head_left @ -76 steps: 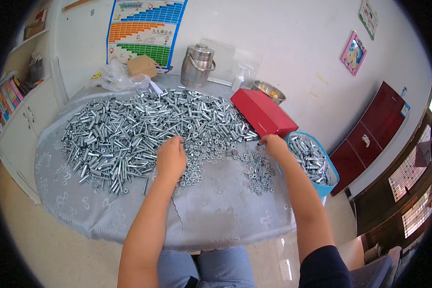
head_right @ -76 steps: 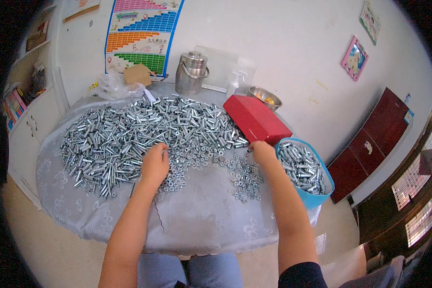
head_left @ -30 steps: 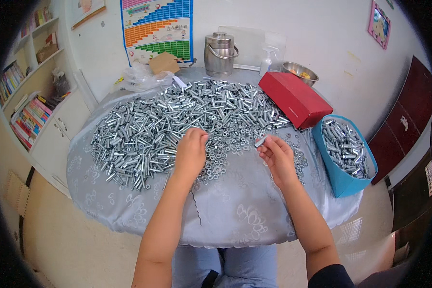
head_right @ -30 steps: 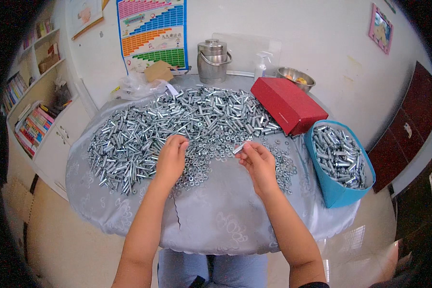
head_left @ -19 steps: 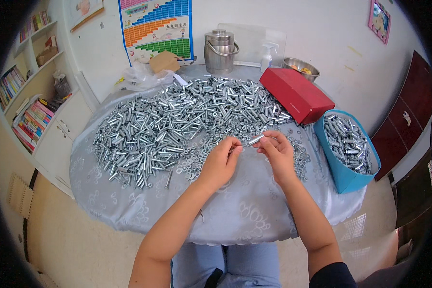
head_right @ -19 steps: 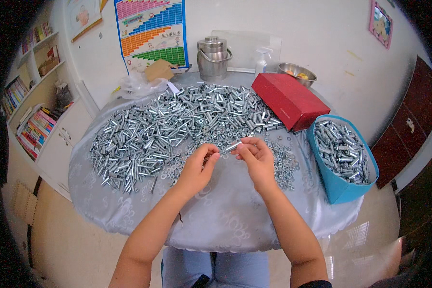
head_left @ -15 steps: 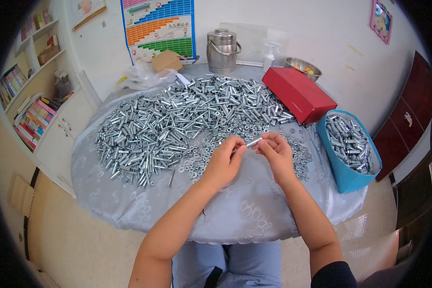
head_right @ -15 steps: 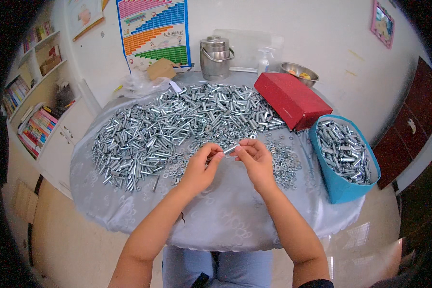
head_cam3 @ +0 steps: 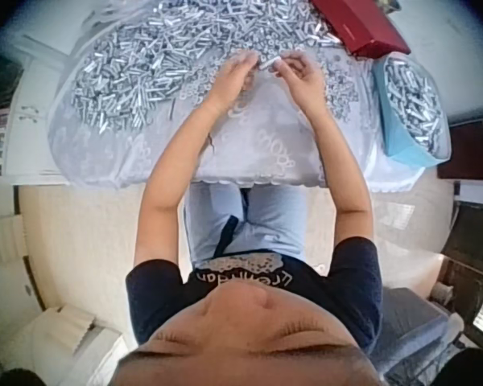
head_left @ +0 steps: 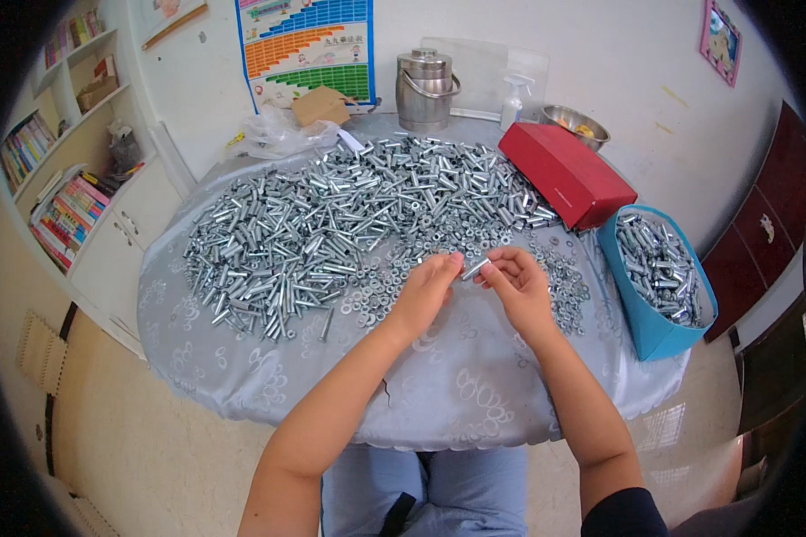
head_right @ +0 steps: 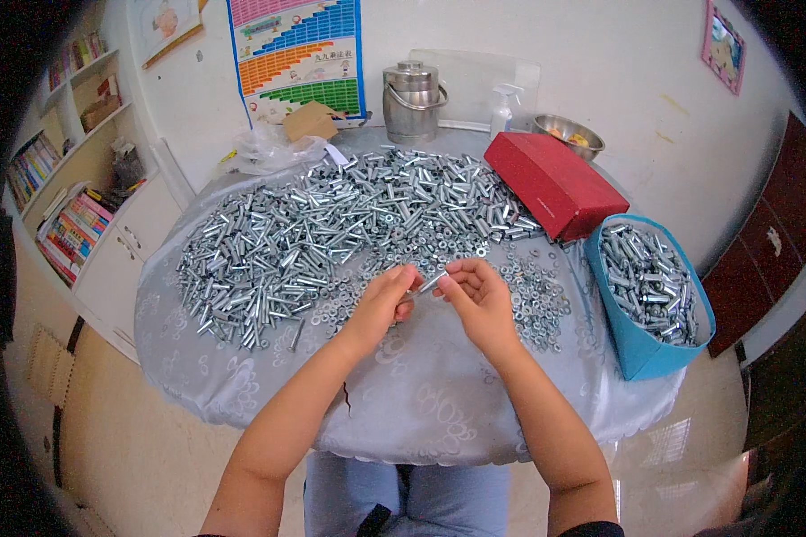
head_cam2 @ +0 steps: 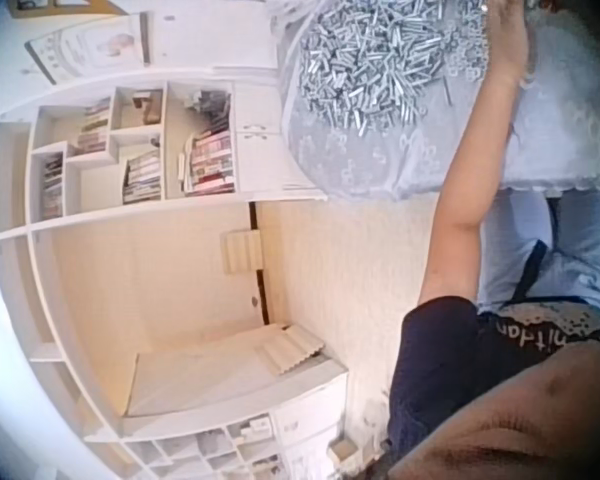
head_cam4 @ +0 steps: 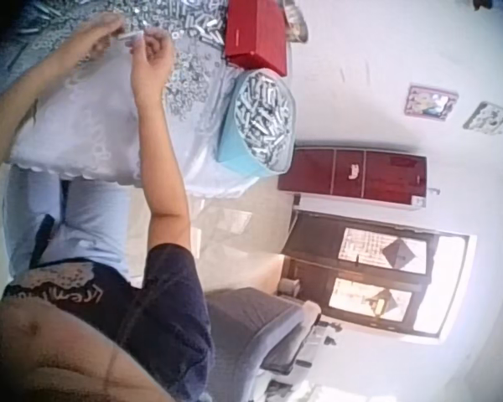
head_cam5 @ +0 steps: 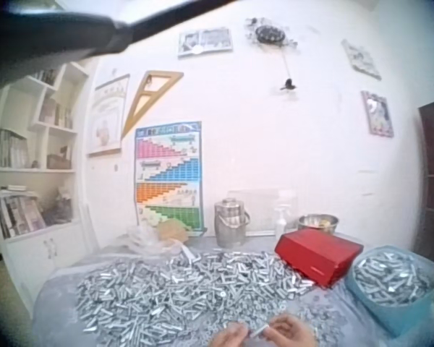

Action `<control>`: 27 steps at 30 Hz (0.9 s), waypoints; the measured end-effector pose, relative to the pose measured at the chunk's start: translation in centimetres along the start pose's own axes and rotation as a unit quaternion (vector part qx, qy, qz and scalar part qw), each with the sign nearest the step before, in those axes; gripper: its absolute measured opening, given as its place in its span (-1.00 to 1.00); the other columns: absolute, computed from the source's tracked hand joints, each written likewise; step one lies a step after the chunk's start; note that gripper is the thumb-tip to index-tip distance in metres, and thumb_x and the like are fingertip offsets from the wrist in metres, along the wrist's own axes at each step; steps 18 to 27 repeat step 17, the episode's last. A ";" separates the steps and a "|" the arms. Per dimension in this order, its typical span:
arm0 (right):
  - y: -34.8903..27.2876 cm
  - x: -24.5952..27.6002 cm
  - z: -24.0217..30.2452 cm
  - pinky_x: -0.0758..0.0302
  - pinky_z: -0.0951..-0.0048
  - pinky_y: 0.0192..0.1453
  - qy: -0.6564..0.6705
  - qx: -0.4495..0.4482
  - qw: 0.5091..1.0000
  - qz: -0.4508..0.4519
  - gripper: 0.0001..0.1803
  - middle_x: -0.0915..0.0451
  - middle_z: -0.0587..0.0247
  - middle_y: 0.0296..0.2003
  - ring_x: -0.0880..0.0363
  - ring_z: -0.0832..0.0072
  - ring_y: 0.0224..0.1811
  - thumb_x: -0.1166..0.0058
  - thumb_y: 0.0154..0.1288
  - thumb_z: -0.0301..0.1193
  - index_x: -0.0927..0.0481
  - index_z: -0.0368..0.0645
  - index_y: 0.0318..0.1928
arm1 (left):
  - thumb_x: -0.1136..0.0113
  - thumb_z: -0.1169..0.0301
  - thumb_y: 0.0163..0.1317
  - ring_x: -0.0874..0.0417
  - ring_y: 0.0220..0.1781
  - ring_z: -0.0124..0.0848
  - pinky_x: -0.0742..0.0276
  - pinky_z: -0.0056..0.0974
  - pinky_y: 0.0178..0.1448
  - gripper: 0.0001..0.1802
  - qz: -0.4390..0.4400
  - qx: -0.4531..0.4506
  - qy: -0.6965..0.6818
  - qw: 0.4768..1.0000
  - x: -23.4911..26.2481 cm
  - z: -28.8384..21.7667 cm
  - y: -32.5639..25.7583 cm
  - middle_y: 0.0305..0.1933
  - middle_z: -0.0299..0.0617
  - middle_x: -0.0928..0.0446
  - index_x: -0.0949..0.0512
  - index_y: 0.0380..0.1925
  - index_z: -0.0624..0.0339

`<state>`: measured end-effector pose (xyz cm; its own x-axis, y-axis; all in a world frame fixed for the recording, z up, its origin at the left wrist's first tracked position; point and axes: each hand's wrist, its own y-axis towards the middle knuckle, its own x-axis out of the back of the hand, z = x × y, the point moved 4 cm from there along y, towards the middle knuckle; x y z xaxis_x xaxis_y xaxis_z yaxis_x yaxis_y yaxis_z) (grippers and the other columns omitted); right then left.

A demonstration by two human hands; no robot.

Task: The person sits at a table covered with a large pile of metal bolts and washers. They repeatedly pick up a bolt and a washer, thread the washer onto the bolt, and place the assembled unit into a blue plastic bin on the right side of the table.

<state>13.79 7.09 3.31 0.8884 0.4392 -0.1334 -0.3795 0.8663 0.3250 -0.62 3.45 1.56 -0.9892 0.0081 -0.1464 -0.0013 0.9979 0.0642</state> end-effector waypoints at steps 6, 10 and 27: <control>-0.1 0.4 -0.5 -0.43 0.57 -0.21 -0.074 0.051 0.996 -0.013 -0.79 -0.51 0.26 -0.37 -0.52 0.55 -0.33 -0.07 0.16 -0.53 -0.40 -0.30 -0.20 | 0.06 0.13 0.26 -0.21 -0.53 -0.61 -0.15 -0.48 -0.45 -0.70 0.035 0.085 -0.162 0.982 -0.8 0.8 0.0 -0.44 -0.41 -0.29 -0.40 -0.30 0.15; -0.4 -0.2 0.1 -0.40 0.58 -0.24 -0.213 0.119 0.970 0.016 -0.79 -0.52 0.26 -0.38 -0.49 0.59 -0.35 -0.09 0.15 -0.51 -0.43 -0.28 -0.21 | 0.05 0.13 0.26 -0.25 -0.48 -0.56 -0.21 -0.45 -0.41 -0.70 0.035 0.089 -0.218 0.971 -0.9 0.6 -0.2 -0.41 -0.37 -0.31 -0.39 -0.29 0.14; -0.9 -1.5 -0.4 -0.40 0.58 -0.23 -0.202 0.024 0.975 0.092 -0.76 -0.54 0.27 -0.39 -0.47 0.58 -0.34 -0.08 0.15 -0.49 -0.45 -0.23 -0.14 | 0.04 0.00 0.21 -0.29 -0.43 -0.50 -0.26 -0.42 -0.34 -0.61 0.097 0.152 -0.243 0.953 -1.2 1.1 -0.2 -0.31 -0.34 -0.37 -0.40 -0.25 0.09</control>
